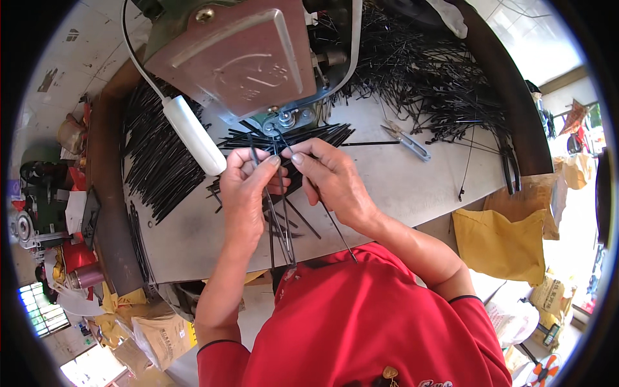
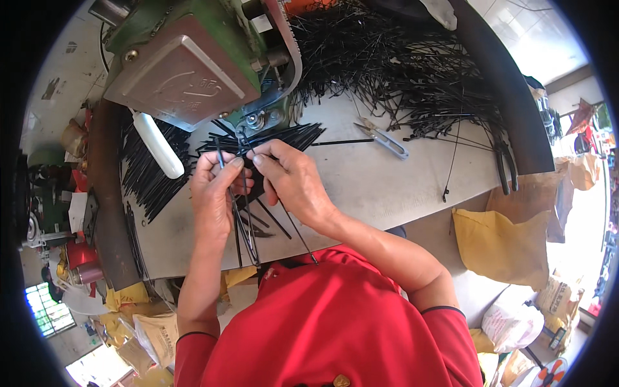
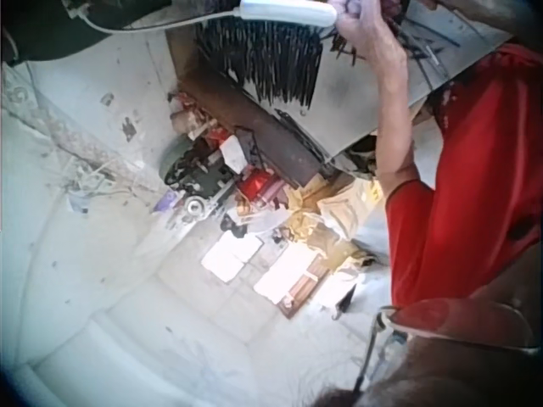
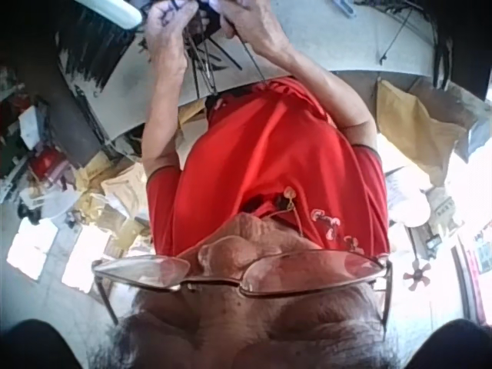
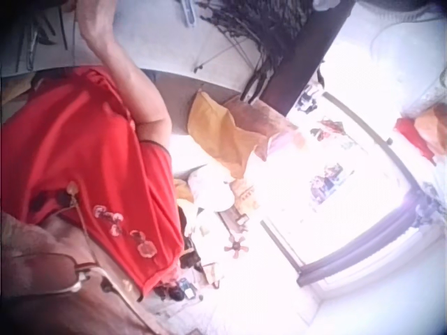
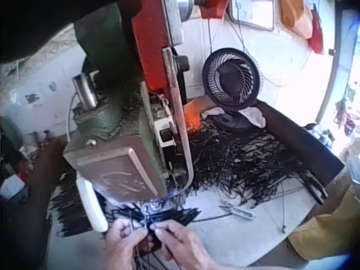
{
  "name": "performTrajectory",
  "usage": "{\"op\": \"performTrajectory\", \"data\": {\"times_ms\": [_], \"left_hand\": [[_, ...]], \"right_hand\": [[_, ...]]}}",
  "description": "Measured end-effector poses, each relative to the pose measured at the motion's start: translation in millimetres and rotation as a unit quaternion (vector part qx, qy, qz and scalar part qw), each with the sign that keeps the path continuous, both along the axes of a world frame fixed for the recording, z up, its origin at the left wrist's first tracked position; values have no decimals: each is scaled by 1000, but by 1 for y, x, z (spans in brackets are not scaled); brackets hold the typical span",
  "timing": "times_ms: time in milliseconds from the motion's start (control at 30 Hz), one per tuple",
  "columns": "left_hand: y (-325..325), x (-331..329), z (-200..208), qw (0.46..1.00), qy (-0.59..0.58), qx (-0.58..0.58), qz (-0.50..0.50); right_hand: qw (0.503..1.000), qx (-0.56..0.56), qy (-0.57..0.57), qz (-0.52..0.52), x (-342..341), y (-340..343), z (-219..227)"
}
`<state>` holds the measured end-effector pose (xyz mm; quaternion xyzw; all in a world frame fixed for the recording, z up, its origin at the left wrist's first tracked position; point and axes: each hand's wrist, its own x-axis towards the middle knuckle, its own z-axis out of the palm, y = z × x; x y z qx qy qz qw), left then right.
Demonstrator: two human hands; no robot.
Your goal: The person repeatedly picks up thin black metal rods from a pile on a workbench and bends them into a U-shape using a manual bending machine. The person then places the bent rods into a separate pile on the table. The process is repetitive and involves handling the rods one by one.
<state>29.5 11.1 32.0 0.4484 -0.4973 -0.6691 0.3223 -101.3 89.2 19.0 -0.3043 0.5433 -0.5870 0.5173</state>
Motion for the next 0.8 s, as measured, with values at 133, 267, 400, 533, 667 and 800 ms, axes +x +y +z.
{"op": "performTrajectory", "data": {"times_ms": [133, 267, 400, 533, 667, 800], "left_hand": [[12, -9, 0, 999, 26, 33, -31], [26, -26, -24, 982, 37, -183, 5], [25, -33, -22, 991, -23, -121, -51], [27, -42, -21, 994, -16, -74, -76], [31, -44, -19, 997, -6, -36, -69], [28, -35, -21, 997, -28, -56, -54]], "right_hand": [[998, 29, 54, -16, -9, 11, 6], [988, 65, 133, -42, -22, 28, 15], [970, 24, 233, -68, -13, 38, 1], [930, -27, 358, -76, -10, 49, -12], [879, -79, 444, -153, -35, 72, -16], [715, -7, 613, -336, -123, 123, -16]]}}
